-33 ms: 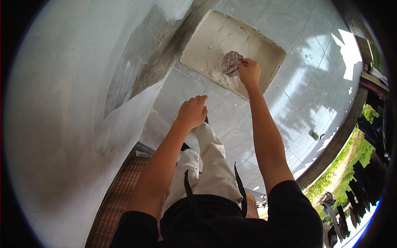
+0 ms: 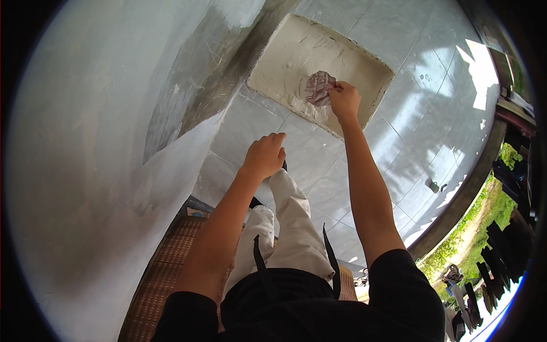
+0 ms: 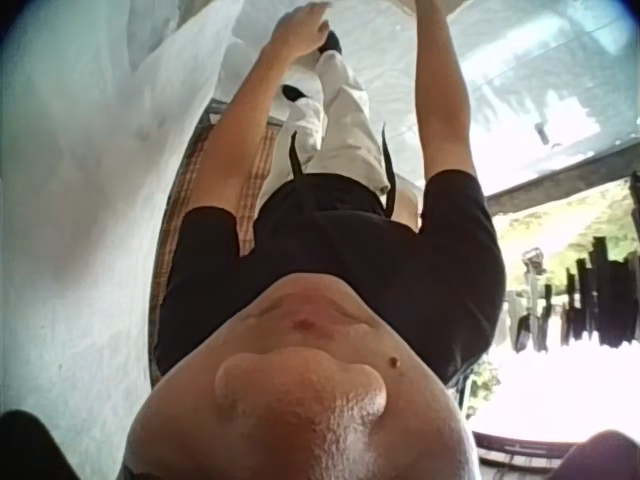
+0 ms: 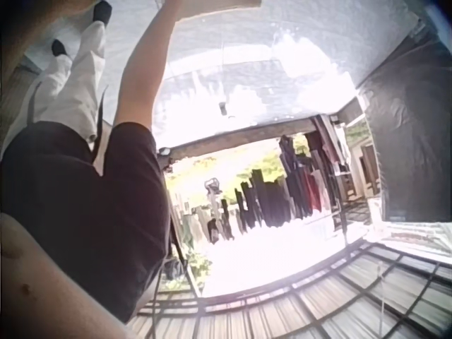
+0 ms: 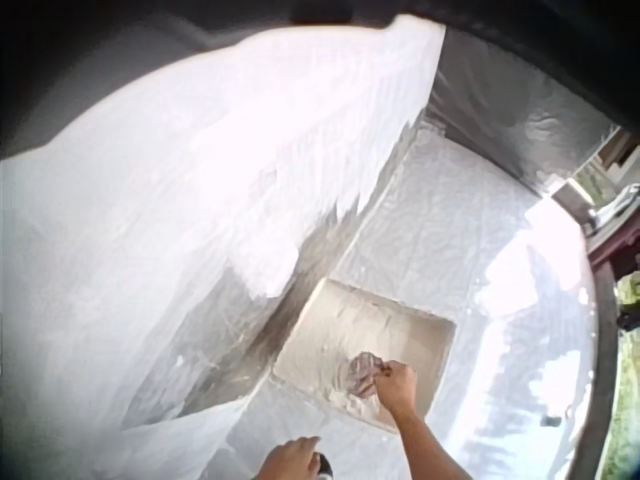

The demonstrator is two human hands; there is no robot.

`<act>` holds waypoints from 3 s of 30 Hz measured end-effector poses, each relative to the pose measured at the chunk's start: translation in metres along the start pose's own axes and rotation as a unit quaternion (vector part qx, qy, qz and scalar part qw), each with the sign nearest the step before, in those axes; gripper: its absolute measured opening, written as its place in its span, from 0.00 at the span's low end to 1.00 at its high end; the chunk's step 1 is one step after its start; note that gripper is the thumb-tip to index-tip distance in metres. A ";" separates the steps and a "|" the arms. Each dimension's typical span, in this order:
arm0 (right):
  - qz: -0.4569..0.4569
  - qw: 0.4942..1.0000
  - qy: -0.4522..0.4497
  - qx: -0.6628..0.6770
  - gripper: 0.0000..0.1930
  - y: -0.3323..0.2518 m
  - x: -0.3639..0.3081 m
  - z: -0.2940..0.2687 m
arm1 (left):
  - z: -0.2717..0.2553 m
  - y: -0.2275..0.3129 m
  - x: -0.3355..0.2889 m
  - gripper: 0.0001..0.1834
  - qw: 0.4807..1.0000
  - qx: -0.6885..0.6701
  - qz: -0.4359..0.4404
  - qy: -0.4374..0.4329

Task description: The person applies wall filler to cracks and holes in a wall using a plastic scraper.

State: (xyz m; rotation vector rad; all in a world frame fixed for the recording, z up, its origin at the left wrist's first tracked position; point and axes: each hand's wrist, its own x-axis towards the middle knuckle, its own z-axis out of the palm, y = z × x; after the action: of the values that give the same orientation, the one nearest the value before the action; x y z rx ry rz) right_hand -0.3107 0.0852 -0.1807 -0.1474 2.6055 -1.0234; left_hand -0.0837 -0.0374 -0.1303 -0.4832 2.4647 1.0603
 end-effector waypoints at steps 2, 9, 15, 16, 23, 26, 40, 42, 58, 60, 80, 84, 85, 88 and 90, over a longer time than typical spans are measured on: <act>0.051 0.999 -0.013 0.015 0.11 0.009 0.001 -0.005 | 0.005 -0.001 -0.002 0.20 1.000 -0.004 0.009 -0.004; 0.137 0.985 -0.009 0.104 0.11 0.011 -0.009 -0.023 | 0.010 -0.005 -0.012 0.19 1.000 0.008 -0.003 -0.025; 0.154 0.952 -0.013 0.265 0.12 0.019 -0.011 -0.033 | 0.011 -0.012 -0.017 0.18 0.999 0.005 -0.017 -0.030; 0.160 0.944 -0.013 0.287 0.12 0.018 -0.012 -0.033 | 0.013 -0.017 -0.018 0.18 1.000 0.013 0.002 -0.003; 0.019 0.997 0.056 0.041 0.10 0.007 -0.017 -0.016 | 0.019 -0.023 -0.024 0.18 1.000 0.010 0.009 0.027; -0.022 0.997 0.072 0.025 0.10 -0.001 -0.016 -0.009 | 0.023 -0.024 -0.027 0.18 0.999 0.019 0.012 0.028; -0.032 0.999 -0.018 -0.029 0.11 0.009 0.001 -0.007 | 0.013 -0.010 -0.041 0.18 0.999 0.005 -0.045 -0.029; -0.010 1.000 -0.024 -0.015 0.11 0.015 0.002 -0.014 | 0.011 -0.009 -0.042 0.18 0.998 0.005 -0.051 -0.034; 0.152 0.878 -0.151 0.428 0.11 -0.016 -0.020 -0.062 | -0.019 0.010 -0.041 0.18 0.997 -0.048 -0.006 0.061; 0.126 0.856 -0.199 0.461 0.10 -0.044 -0.025 -0.077 | -0.042 0.025 -0.043 0.18 0.995 -0.058 -0.007 0.083; -0.382 0.597 -0.402 0.580 0.09 -0.485 -0.272 -0.240 | -0.293 0.151 -0.289 0.19 0.842 0.056 0.238 0.482; -0.484 0.546 -0.407 0.550 0.09 -0.536 -0.354 -0.240 | -0.316 0.144 -0.378 0.17 0.755 0.133 0.252 0.591; -0.496 0.520 -0.425 0.550 0.09 -0.550 -0.378 -0.239 | -0.323 0.142 -0.405 0.16 0.727 0.154 0.258 0.618; -0.572 0.471 -0.393 0.544 0.09 -0.582 -0.447 -0.245 | -0.341 0.136 -0.484 0.14 0.637 0.197 0.235 0.707; -0.625 0.427 -0.369 0.539 0.09 -0.606 -0.491 -0.242 | -0.351 0.128 -0.534 0.15 0.554 0.238 0.204 0.771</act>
State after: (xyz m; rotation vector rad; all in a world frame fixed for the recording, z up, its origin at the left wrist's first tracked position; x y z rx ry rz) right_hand 0.0506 -0.0986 0.5283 -1.7664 0.2858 -2.0374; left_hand 0.2318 -0.1353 0.4322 -0.8937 4.3187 -0.5092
